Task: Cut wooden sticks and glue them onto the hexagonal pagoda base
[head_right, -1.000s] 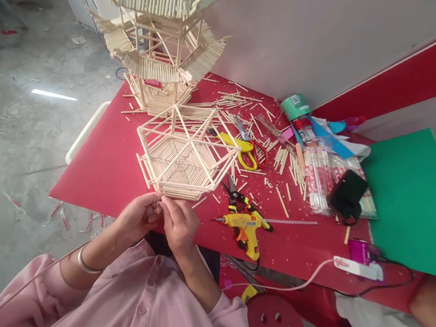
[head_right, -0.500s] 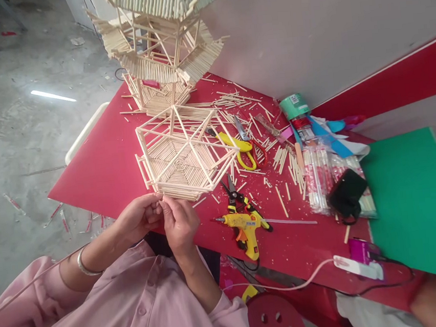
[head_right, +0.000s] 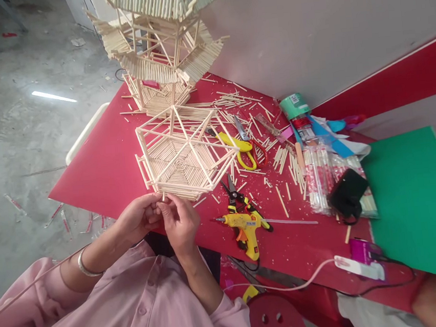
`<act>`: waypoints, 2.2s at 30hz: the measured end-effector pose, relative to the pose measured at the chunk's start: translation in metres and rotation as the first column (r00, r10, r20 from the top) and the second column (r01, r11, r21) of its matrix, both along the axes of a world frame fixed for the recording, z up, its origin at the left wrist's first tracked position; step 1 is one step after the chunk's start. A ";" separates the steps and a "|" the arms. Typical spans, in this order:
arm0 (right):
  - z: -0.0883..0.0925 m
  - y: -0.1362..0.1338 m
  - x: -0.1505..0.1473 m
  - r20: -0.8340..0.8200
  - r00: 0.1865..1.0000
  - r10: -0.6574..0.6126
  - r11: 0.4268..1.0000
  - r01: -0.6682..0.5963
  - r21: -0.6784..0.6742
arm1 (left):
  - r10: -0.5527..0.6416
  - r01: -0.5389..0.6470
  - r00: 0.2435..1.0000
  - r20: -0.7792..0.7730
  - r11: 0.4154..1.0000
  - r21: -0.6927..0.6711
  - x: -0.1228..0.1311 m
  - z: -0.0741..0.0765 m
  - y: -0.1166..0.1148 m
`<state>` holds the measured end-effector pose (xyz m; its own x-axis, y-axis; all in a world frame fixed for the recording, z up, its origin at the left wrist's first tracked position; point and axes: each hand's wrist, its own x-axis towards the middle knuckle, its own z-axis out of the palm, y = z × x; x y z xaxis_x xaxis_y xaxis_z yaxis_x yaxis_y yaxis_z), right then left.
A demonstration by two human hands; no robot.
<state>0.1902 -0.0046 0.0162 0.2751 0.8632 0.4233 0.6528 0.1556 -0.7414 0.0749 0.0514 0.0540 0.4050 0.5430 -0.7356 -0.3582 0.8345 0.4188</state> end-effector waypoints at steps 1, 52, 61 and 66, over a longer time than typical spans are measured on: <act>0.001 0.000 0.000 -0.021 1.000 0.005 1.000 -0.005 -0.006 | 0.000 0.000 1.000 0.003 1.000 0.011 0.000 -0.001 0.000; 0.001 0.003 0.001 -0.118 0.991 0.064 0.996 -0.071 -0.060 | -0.023 0.022 1.000 0.015 0.997 0.080 0.000 -0.004 -0.002; 0.001 0.003 0.001 -0.098 0.994 0.057 0.997 -0.062 -0.053 | 0.004 -0.005 1.000 0.012 0.996 0.084 -0.001 -0.005 -0.003; 0.000 0.003 0.001 -0.091 0.994 0.057 0.996 -0.063 -0.058 | -0.004 0.003 1.000 0.012 0.995 0.096 -0.001 -0.004 -0.003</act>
<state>0.1912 -0.0012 0.0165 0.2565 0.9028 0.3452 0.5741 0.1450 -0.8058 0.0742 0.0482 0.0497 0.4153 0.6096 -0.6753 -0.3609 0.7918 0.4928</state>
